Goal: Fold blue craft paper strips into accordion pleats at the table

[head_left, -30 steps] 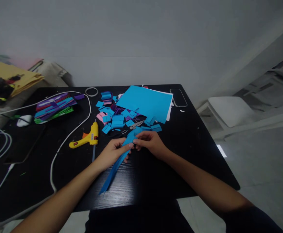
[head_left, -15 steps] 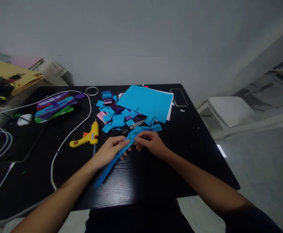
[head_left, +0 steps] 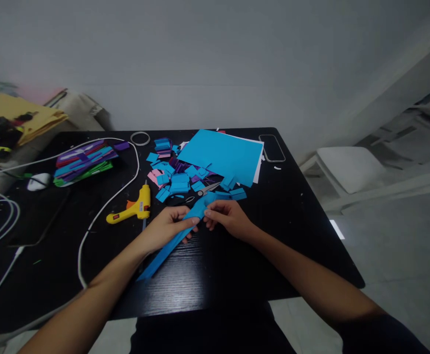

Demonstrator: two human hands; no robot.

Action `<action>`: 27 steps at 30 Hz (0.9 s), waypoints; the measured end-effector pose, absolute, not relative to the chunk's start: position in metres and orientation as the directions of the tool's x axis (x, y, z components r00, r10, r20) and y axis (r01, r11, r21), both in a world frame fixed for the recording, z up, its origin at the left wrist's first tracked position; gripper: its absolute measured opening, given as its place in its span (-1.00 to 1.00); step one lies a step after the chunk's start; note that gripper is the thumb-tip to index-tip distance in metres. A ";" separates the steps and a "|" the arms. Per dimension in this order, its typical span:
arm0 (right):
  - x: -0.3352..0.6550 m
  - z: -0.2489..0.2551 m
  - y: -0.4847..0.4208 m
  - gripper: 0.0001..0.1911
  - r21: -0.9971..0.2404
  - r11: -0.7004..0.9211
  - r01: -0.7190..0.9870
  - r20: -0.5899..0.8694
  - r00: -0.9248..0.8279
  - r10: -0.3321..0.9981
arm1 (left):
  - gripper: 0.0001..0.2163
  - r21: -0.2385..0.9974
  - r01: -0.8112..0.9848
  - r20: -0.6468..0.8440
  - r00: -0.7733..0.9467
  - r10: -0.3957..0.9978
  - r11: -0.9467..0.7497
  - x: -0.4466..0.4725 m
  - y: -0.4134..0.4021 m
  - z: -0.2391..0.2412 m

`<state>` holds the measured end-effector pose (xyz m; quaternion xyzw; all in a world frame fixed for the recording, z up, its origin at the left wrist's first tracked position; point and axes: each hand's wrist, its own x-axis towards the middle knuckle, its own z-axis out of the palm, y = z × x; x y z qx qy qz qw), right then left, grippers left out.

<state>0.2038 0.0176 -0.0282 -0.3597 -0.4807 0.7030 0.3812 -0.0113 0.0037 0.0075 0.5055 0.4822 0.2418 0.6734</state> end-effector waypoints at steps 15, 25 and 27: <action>0.201 -0.027 0.010 -0.61 -0.980 -0.171 -0.102 -0.103 -0.475 0.874 | -0.63 0.902 0.133 -0.425 0.450 0.785 0.411 -0.011 0.003 0.008; 0.201 -0.025 0.006 -0.67 -0.993 -0.108 -0.058 -0.067 -0.479 0.875 | -0.66 0.938 0.118 -0.346 0.416 0.841 0.327 -0.009 0.001 0.007; 0.201 -0.025 0.006 -0.69 -0.994 -0.096 -0.045 -0.063 -0.476 0.877 | -0.67 0.943 0.123 -0.331 0.411 0.849 0.308 -0.009 0.001 0.006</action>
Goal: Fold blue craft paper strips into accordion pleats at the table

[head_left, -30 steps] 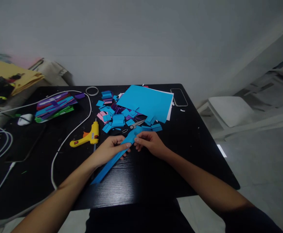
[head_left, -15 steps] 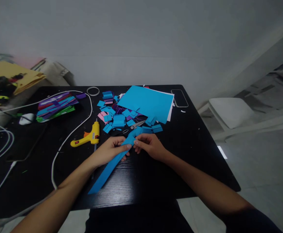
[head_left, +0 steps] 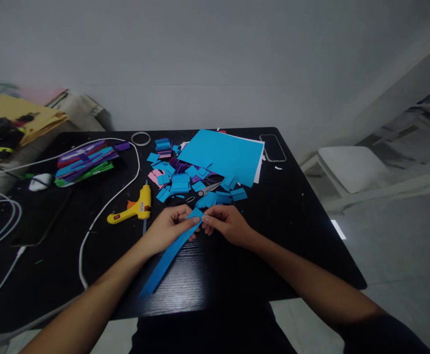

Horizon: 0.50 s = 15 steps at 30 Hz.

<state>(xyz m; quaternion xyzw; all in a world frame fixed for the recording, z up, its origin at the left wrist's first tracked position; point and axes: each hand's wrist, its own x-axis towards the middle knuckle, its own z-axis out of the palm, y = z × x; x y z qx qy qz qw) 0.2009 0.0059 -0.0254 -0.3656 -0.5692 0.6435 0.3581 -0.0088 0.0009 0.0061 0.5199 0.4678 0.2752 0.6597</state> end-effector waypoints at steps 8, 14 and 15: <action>0.201 -0.025 0.003 -0.75 -1.000 -0.003 0.006 -0.005 -0.422 0.907 | -0.63 0.927 0.078 -0.365 0.414 0.834 0.367 -0.008 0.002 0.007; 0.202 -0.026 0.003 -0.65 -0.996 0.066 -0.067 0.084 -0.328 0.941 | -0.62 0.918 0.052 -0.379 0.408 0.831 0.394 -0.008 0.001 0.009; 0.202 -0.027 0.002 -0.67 -0.994 0.073 -0.078 0.095 -0.325 0.941 | -0.62 0.918 0.055 -0.380 0.408 0.830 0.393 -0.008 0.001 0.009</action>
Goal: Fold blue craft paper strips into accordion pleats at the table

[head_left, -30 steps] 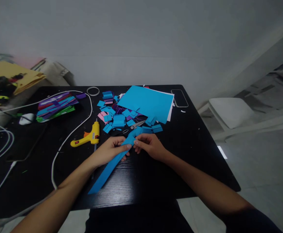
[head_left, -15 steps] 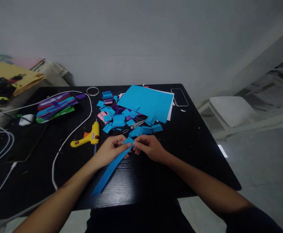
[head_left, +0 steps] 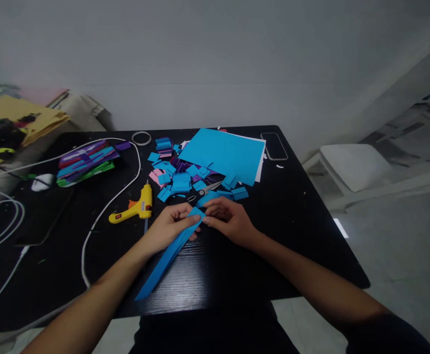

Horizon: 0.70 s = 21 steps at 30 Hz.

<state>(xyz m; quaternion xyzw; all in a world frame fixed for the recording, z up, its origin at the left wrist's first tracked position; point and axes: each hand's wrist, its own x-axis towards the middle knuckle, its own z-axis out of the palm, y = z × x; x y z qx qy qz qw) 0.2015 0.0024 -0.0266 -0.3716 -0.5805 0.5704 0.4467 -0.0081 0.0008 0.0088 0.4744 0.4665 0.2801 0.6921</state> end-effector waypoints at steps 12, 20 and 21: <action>0.199 -0.020 -0.002 -0.82 -0.991 0.047 -0.125 0.088 -0.351 0.932 | -0.68 0.951 0.141 -0.310 0.418 0.854 0.276 -0.009 0.000 0.011; 0.201 -0.022 -0.001 -0.82 -0.997 0.068 -0.037 0.076 -0.295 0.953 | -0.69 0.957 0.105 -0.290 0.392 0.873 0.271 -0.009 -0.001 0.012; 0.201 -0.022 -0.001 -0.82 -0.997 0.075 -0.031 0.081 -0.293 0.953 | -0.69 0.955 0.105 -0.295 0.391 0.872 0.276 -0.009 -0.001 0.012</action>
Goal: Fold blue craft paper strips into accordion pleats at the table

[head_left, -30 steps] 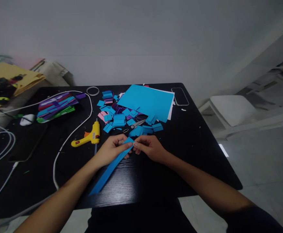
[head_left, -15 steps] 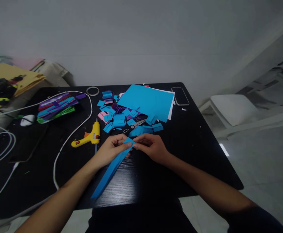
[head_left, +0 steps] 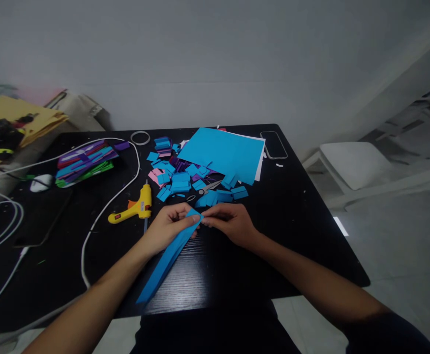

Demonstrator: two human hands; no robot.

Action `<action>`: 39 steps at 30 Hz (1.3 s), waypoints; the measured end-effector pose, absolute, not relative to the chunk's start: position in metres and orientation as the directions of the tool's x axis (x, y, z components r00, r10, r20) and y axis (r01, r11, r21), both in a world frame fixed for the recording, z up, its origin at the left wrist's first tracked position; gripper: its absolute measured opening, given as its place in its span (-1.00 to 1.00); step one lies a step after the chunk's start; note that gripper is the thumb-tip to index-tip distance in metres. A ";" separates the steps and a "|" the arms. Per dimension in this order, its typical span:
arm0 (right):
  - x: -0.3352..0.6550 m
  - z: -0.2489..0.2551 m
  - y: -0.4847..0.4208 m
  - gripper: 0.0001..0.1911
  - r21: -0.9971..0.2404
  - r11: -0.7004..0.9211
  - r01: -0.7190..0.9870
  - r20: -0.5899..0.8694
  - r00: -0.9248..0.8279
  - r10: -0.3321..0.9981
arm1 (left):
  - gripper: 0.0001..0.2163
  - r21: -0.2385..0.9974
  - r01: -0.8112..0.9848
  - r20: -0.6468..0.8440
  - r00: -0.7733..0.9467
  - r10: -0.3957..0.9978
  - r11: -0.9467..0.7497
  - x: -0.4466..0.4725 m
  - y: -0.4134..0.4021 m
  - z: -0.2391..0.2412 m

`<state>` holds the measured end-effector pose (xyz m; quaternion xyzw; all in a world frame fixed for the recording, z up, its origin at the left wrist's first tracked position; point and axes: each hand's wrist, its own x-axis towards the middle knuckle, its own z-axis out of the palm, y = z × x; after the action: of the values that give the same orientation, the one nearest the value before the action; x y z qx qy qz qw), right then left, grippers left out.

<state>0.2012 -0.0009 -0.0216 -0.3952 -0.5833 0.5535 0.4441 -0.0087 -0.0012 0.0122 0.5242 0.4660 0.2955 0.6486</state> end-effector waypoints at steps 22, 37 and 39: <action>0.203 -0.017 -0.001 -0.88 -0.991 0.134 -0.004 0.128 -0.323 0.938 | -0.74 0.955 0.125 -0.296 0.360 0.885 0.269 -0.010 0.000 0.010; 0.202 -0.017 0.000 -0.82 -0.996 0.069 -0.049 0.081 -0.343 0.936 | -0.73 0.950 0.132 -0.313 0.359 0.880 0.284 -0.008 -0.001 0.012; 0.202 -0.017 0.000 -0.80 -0.998 0.054 -0.039 0.064 -0.347 0.936 | -0.73 0.948 0.129 -0.318 0.356 0.879 0.291 -0.008 -0.001 0.011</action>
<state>0.2023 -0.0002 -0.0165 -0.3811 -0.5881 0.5725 0.4255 -0.0077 -0.0008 0.0114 0.5182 0.4858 0.2930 0.6400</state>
